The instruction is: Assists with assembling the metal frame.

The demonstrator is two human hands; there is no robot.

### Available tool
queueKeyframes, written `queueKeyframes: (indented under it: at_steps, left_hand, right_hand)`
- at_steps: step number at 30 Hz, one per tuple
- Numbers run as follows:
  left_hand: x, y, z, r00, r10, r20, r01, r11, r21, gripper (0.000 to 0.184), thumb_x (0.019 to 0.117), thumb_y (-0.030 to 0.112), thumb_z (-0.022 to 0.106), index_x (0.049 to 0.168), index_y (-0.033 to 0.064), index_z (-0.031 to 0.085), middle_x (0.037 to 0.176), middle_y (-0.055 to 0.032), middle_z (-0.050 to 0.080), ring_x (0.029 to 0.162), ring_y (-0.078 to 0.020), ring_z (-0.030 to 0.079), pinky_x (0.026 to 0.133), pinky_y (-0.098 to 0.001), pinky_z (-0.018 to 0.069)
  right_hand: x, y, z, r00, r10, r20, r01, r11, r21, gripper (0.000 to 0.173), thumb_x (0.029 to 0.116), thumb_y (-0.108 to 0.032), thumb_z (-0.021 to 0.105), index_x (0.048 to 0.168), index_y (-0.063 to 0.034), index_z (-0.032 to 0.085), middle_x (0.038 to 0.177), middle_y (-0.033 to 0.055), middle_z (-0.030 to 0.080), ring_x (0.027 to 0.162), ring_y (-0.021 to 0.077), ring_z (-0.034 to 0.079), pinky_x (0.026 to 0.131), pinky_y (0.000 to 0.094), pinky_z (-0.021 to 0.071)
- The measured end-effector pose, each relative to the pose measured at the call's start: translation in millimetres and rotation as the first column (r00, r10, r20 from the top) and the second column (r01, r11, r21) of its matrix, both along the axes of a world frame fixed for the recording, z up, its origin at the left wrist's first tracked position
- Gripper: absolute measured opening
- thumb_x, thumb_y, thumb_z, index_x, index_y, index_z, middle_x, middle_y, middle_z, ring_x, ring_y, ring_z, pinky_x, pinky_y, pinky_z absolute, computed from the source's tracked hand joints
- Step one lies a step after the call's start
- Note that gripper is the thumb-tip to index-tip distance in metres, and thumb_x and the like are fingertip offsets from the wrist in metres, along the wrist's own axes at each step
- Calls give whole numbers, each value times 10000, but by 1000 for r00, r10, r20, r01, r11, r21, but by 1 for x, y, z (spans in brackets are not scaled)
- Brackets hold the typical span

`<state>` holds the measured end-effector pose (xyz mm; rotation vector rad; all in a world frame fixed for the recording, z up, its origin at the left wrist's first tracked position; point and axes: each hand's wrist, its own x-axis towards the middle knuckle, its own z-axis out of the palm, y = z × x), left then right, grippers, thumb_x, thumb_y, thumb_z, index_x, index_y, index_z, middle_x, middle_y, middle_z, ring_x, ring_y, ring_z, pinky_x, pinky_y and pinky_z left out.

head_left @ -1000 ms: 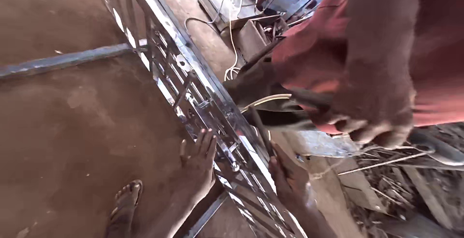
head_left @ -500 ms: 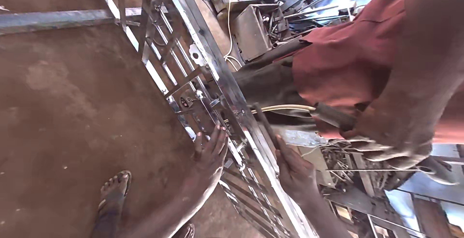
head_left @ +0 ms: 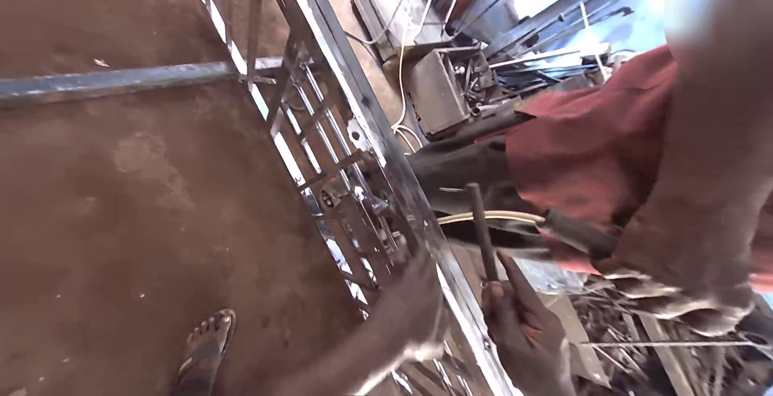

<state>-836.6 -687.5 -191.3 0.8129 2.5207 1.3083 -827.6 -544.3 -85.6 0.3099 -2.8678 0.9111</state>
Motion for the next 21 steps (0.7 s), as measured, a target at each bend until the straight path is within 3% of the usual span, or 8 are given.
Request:
queueKeyframes:
  at_steps: [1,2,3,5,8,11,15,21]
  left_hand:
    - [16,-1,-6,994,-20,-111,30,996,83,441,972,368,553,1243,47,689,1410,-118,631,1461,-316,444,1224,-682,150]
    - [27,-5,-15,979,7,-205,24,989,146,318,975,341,560,1137,120,723,1276,-47,701,1356,-263,555,1217,-646,215]
    - [35,-11,-23,963,70,-260,-26,985,168,290,977,329,563,1150,159,723,1273,-17,706,1337,-241,571,1205,-622,258]
    - [36,-24,-39,947,188,-260,-170,981,92,435,953,354,569,1322,143,666,1478,-34,595,1449,-257,468,1180,-648,265]
    - [25,-37,-47,989,81,-122,-99,985,-145,684,942,322,587,1559,74,425,1690,-65,295,1583,-271,194,1181,-725,104]
    - [24,-37,-45,983,49,-178,-92,966,-242,772,864,151,713,1569,63,409,1693,-59,292,1578,-254,216,1186,-694,141]
    - [24,-41,-43,983,35,-181,-86,956,-280,674,936,6,588,1578,89,400,1702,-30,273,1584,-225,199,1202,-669,157]
    - [23,-39,-44,980,27,-199,-80,961,-264,624,946,-20,555,1553,66,436,1696,-49,285,1578,-238,220,1191,-662,203]
  right_hand:
    - [-16,-13,1,999,25,29,-24,999,-41,492,1091,-279,477,1484,16,496,700,-30,622,504,9,510,446,206,471]
    - [-35,-25,0,997,52,53,-49,997,-56,481,1086,-272,484,1495,-19,497,708,-29,629,502,26,515,440,225,476]
    - [-55,-38,-3,995,77,59,-74,997,-36,466,1080,-262,485,1496,-54,509,722,-23,642,506,46,530,446,249,491]
    - [-97,-68,-11,995,103,5,-103,991,80,442,1060,-239,481,1478,-117,555,727,-1,657,519,84,564,481,305,527]
    - [-148,-106,-19,986,150,-71,-128,958,258,428,1056,-184,504,1478,-143,569,814,74,714,573,155,627,542,387,559]
    - [-174,-118,-29,982,190,-19,-167,902,398,465,1045,-136,518,1509,-156,544,866,128,699,668,241,656,615,448,567]
    - [-173,-122,-25,970,230,-75,-172,873,457,444,1011,-152,521,1445,-121,610,856,122,707,667,245,671,603,444,575]
    - [-176,-124,-20,970,227,-87,-161,867,472,441,1008,-157,496,1427,-127,629,855,98,719,635,196,657,576,395,566]
